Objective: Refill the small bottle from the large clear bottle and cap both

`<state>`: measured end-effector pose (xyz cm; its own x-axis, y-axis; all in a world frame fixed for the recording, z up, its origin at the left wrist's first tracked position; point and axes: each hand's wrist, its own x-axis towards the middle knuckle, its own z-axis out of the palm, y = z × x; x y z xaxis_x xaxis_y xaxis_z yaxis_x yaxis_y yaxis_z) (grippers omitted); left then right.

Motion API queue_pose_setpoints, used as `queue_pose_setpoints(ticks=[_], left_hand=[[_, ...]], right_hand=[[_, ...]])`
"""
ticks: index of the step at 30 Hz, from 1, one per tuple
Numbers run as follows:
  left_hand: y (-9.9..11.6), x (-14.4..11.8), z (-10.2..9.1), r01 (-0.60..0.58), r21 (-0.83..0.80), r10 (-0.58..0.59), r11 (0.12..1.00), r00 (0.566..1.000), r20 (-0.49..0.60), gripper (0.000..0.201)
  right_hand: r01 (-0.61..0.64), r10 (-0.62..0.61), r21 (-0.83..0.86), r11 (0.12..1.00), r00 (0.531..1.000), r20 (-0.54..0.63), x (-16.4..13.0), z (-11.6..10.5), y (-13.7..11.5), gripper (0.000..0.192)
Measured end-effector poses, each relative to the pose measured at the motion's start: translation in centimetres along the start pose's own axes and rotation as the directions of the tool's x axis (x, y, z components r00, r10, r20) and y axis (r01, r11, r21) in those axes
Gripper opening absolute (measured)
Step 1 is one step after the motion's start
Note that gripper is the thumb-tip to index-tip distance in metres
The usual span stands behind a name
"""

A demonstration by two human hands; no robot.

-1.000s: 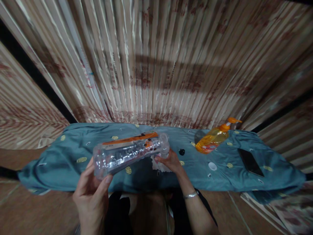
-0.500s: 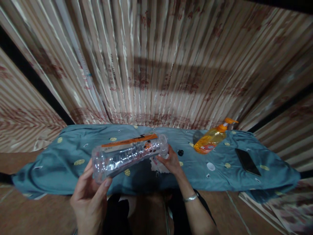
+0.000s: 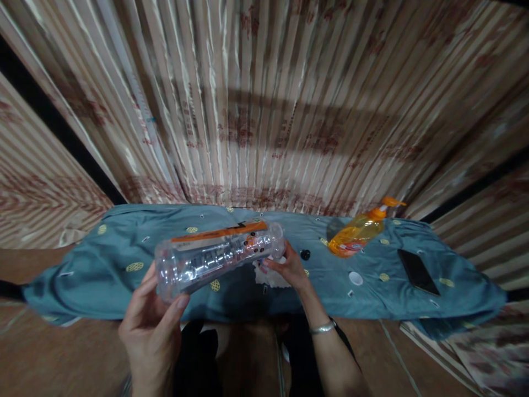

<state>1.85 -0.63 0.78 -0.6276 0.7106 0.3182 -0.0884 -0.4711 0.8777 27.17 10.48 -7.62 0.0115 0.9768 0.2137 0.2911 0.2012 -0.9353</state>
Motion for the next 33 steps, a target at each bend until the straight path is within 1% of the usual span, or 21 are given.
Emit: queue_pose_setpoints(ticks=[3, 6, 9, 14, 22, 29, 33], left_hand=[[-0.09, 0.03, -0.03, -0.007, 0.001, 0.007, 1.000, 1.000, 0.007, 0.040], [-0.18, 0.02, -0.06, -0.007, 0.000, 0.007, 1.000, 1.000, 0.012, 0.040], [-0.22, -0.03, -0.08, -0.007, -0.019, 0.008, 1.000, 1.000, 0.007, 0.041], [-0.20, -0.06, 0.03, 0.002, -0.026, -0.002, 1.000, 1.000, 0.004, 0.042], [-0.02, -0.09, 0.14, -0.012, -0.021, 0.012, 1.000, 1.000, 0.004, 0.040], [0.08, -0.12, 0.32, 0.011, -0.020, -0.011, 1.000, 1.000, -0.007, 0.042], [-0.12, -0.08, 0.17, -0.010, -0.034, 0.010, 0.999, 1.000, -0.004, 0.041]], right_hand=[[-0.048, 0.049, -0.013, 0.999, 0.997, 0.056, -0.19, -0.05, -0.04, 0.069], [-0.087, 0.091, -0.062, 0.994, 0.994, 0.055, -0.30, 0.10, 0.04, 0.067], [-0.081, 0.083, -0.062, 0.995, 0.996, 0.041, -0.25, 0.29, 0.18, 0.064], [-0.083, 0.088, -0.080, 0.993, 0.994, 0.058, -0.10, 0.39, 0.40, 0.053], [-0.073, 0.074, -0.054, 0.996, 0.997, 0.019, -0.12, 0.66, 0.29, 0.041], [-0.062, 0.063, -0.097, 0.993, 0.998, 0.005, -0.06, 0.60, 0.37, 0.042], [-0.059, 0.057, -0.122, 0.991, 0.998, -0.018, -0.12, 0.63, 0.23, 0.039]])
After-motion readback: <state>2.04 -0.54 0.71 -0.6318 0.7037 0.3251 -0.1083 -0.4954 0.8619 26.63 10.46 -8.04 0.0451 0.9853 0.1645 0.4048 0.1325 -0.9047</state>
